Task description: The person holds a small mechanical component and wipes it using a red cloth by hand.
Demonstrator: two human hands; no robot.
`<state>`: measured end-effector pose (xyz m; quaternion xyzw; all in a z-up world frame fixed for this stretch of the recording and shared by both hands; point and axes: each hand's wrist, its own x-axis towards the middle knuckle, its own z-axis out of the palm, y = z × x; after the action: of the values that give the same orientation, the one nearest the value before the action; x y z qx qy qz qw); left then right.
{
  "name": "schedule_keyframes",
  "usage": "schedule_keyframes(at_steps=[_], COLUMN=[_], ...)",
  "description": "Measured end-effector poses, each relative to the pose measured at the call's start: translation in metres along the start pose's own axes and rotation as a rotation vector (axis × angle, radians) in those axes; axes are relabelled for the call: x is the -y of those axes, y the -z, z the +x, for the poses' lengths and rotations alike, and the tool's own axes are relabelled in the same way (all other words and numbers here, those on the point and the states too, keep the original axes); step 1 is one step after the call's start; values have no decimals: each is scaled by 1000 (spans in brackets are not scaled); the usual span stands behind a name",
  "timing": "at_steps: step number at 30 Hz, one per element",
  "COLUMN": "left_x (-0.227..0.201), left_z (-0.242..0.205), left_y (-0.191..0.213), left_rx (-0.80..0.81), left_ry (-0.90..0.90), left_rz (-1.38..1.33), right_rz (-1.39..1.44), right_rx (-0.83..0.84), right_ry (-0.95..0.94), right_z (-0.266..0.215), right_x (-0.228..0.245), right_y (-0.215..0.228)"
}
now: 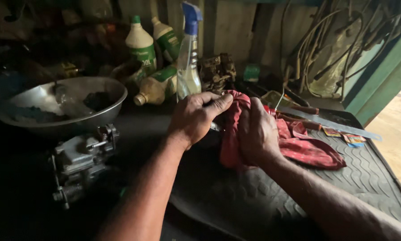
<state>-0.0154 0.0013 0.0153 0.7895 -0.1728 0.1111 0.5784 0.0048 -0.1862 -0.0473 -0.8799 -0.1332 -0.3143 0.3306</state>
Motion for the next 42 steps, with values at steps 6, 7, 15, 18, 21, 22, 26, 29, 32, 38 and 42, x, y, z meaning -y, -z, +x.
schedule_keyframes(at_steps=[6,7,15,18,21,22,26,29,32,38,42], left_x=[22,25,28,31,30,30,33,34,36,35,28], left_z=[6,8,13,7,14,15,14,14,15,15,13], left_y=[-1,-1,3,2,-4,-5,-1,-1,6,2,5], left_rx=[35,53,-9,-33,-16,-3,19,-14,35,74,31], left_ry=[55,16,39,29,-18,1,28,87,133,100,104], left_rz=[-254,-316,-245,-208,-356,-392,-357,-394,-480,-431,-366], right_rz=[163,433,3,-12,36,87,11,196,165,-43,-543], right_rx=[-111,-177,-134,-70,-35,6,60,214,207,-9,24], right_ry=[-132,-61,331,345,414,463,650,530,461,404,669], right_z=[14,11,-8,-30,-40,-44,-60,-65,-59,-23,7], right_x=[-29,-27,16,42,55,57,51,43,30,-15,-42], right_y=[16,20,18,31,53,59,84,85,82,105,137])
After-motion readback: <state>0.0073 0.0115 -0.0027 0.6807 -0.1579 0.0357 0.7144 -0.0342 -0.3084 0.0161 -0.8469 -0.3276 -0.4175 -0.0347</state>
